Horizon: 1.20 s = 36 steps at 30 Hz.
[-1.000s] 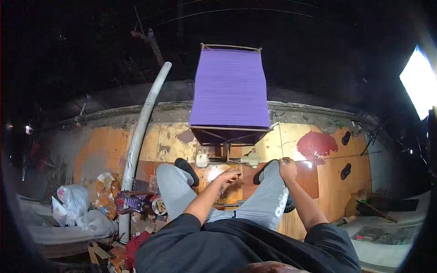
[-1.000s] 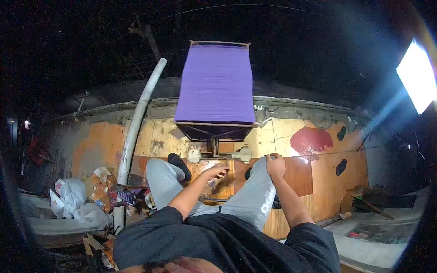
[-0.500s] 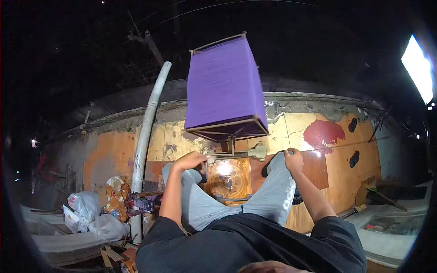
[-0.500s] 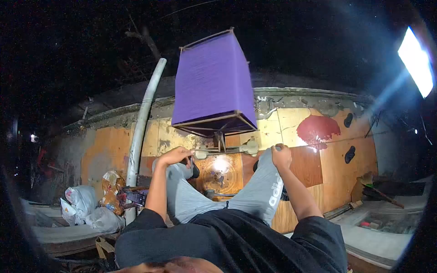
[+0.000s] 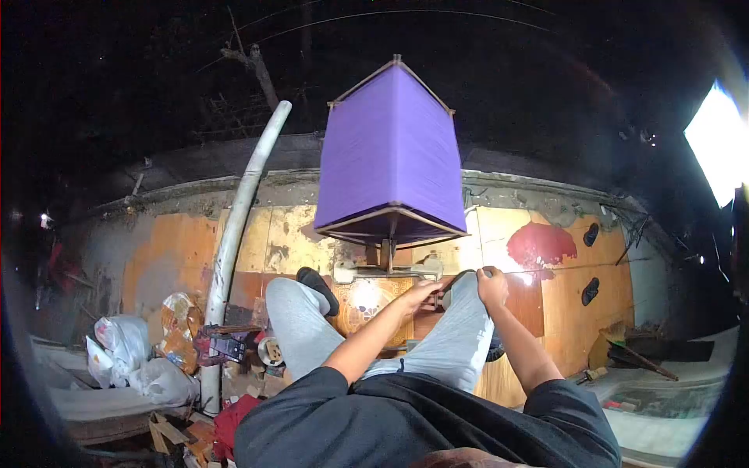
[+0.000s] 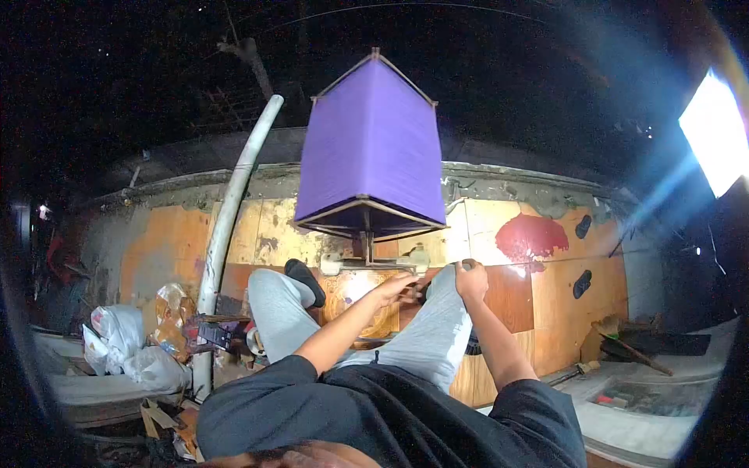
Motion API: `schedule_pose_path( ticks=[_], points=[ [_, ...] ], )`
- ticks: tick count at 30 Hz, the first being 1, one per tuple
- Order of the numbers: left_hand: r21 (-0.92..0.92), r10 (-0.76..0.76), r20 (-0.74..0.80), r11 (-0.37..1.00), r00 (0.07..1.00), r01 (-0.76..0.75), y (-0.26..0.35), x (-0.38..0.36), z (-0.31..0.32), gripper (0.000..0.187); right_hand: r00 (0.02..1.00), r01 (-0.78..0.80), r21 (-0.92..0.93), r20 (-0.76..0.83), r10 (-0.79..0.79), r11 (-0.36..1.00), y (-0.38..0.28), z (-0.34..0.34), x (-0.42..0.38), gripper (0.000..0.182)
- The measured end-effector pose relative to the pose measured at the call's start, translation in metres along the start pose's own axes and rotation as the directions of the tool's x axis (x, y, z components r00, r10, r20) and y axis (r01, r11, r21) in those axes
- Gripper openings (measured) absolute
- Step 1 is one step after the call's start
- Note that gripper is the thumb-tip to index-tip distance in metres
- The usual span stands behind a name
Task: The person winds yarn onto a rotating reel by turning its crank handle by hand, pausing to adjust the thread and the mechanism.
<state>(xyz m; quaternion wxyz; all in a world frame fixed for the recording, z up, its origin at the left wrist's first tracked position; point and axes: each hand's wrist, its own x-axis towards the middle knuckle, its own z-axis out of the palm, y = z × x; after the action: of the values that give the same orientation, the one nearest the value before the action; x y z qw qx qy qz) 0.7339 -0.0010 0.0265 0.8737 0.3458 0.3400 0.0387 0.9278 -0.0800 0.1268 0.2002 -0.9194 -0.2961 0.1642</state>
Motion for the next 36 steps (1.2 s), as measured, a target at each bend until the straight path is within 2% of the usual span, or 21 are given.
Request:
schedule_pose_path(
  ticks=[1,3,7,9,10,11,13,15,17,19,21,22,23,25,26,27,29,31,32,34,36],
  points=[
    [0.073,0.013,-0.056,0.997,0.998,-0.009,-0.013,0.008,-0.015,0.029,1.000,0.002,-0.005,-0.001,-0.002,1.000,0.001,0.001,0.001,0.036],
    [-0.032,0.040,-0.208,0.998,0.977,-0.048,-0.021,-0.016,-0.025,0.025,1.000,-0.003,-0.024,0.002,0.003,1.000,0.006,0.004,0.004,0.035],
    [0.182,-0.094,-0.321,0.970,0.942,0.159,-0.044,-0.024,-0.133,0.032,0.997,-0.055,0.018,0.048,0.054,0.998,0.003,-0.001,0.003,0.037],
    [0.278,-0.031,-0.301,0.953,0.953,0.119,-0.045,-0.043,-0.184,0.039,1.000,-0.019,0.049,0.026,0.018,0.999,0.002,0.001,0.001,0.036],
    [0.379,-0.046,-0.383,0.903,0.923,0.202,-0.030,-0.062,-0.195,0.040,0.999,-0.025,0.047,0.023,0.024,0.999,0.000,-0.001,0.001,0.035],
    [0.468,-0.048,-0.462,0.835,0.886,0.289,-0.005,-0.087,-0.195,0.041,0.999,-0.031,0.046,0.020,0.031,0.998,-0.001,-0.001,0.000,0.035],
    [0.551,-0.058,-0.378,0.788,0.924,0.275,0.057,-0.151,-0.167,0.042,1.000,-0.008,0.014,0.003,0.008,1.000,0.003,0.003,0.001,0.034],
    [0.543,-0.015,-0.392,0.803,0.920,0.244,0.076,-0.182,-0.166,0.040,1.000,-0.015,0.025,0.003,0.015,1.000,-0.003,-0.002,-0.003,0.034],
    [0.555,-0.015,-0.347,0.803,0.938,0.219,0.112,-0.212,-0.132,0.035,0.998,0.032,0.026,-0.058,-0.031,0.999,0.003,0.005,-0.001,0.034],
    [0.590,0.052,-0.243,0.801,0.969,0.105,0.126,-0.222,-0.106,0.032,0.998,-0.065,0.063,0.026,0.063,0.996,-0.014,-0.012,-0.010,0.034],
    [0.569,0.080,-0.091,0.822,0.993,-0.014,0.128,-0.210,-0.082,0.027,0.999,-0.045,0.046,0.032,0.044,0.998,-0.007,-0.005,-0.004,0.035],
    [0.536,0.185,-0.004,0.830,0.983,-0.154,0.114,-0.190,-0.078,0.024,1.000,-0.022,0.043,0.017,0.021,0.999,-0.006,-0.003,-0.004,0.035],
    [0.492,0.153,0.003,0.860,0.988,-0.135,0.118,-0.181,-0.051,0.023,1.000,0.003,0.038,0.001,-0.003,0.999,-0.004,-0.002,-0.003,0.035],
    [0.441,0.267,0.092,0.852,0.959,-0.280,0.097,-0.139,-0.023,0.024,1.000,0.006,0.011,0.004,-0.006,1.000,-0.003,0.000,-0.001,0.034],
    [0.260,0.209,0.158,0.934,0.965,-0.245,0.099,-0.132,0.003,0.025,1.000,0.000,0.024,0.010,-0.001,1.000,-0.004,-0.001,-0.002,0.034],
    [0.281,0.212,0.168,0.926,0.963,-0.253,0.098,-0.120,0.022,0.027,1.000,-0.006,0.038,0.016,0.006,0.999,-0.004,-0.001,-0.002,0.034],
    [0.067,0.160,0.140,0.983,0.977,-0.171,0.063,-0.071,0.034,0.028,1.000,0.006,-0.002,-0.002,-0.006,1.000,0.003,0.004,-0.001,0.034],
    [0.002,0.152,0.075,0.988,0.985,-0.153,0.023,-0.025,0.032,0.030,1.000,-0.022,0.009,0.013,0.022,1.000,-0.002,-0.001,-0.002,0.035],
    [-0.007,0.165,0.083,0.986,0.983,-0.165,0.012,-0.013,0.027,0.030,1.000,-0.018,-0.010,0.002,0.018,1.000,0.004,0.004,0.003,0.035],
    [0.120,0.231,-0.061,0.967,0.971,-0.223,-0.012,0.007,0.014,0.026,1.000,-0.013,0.010,0.013,0.013,1.000,0.010,0.006,0.006,0.036],
    [0.125,0.174,-0.201,0.981,0.964,-0.151,-0.041,0.023,-0.019,0.013,0.999,-0.052,-0.034,0.012,0.053,0.998,0.000,0.000,0.000,0.037]
  ],
)
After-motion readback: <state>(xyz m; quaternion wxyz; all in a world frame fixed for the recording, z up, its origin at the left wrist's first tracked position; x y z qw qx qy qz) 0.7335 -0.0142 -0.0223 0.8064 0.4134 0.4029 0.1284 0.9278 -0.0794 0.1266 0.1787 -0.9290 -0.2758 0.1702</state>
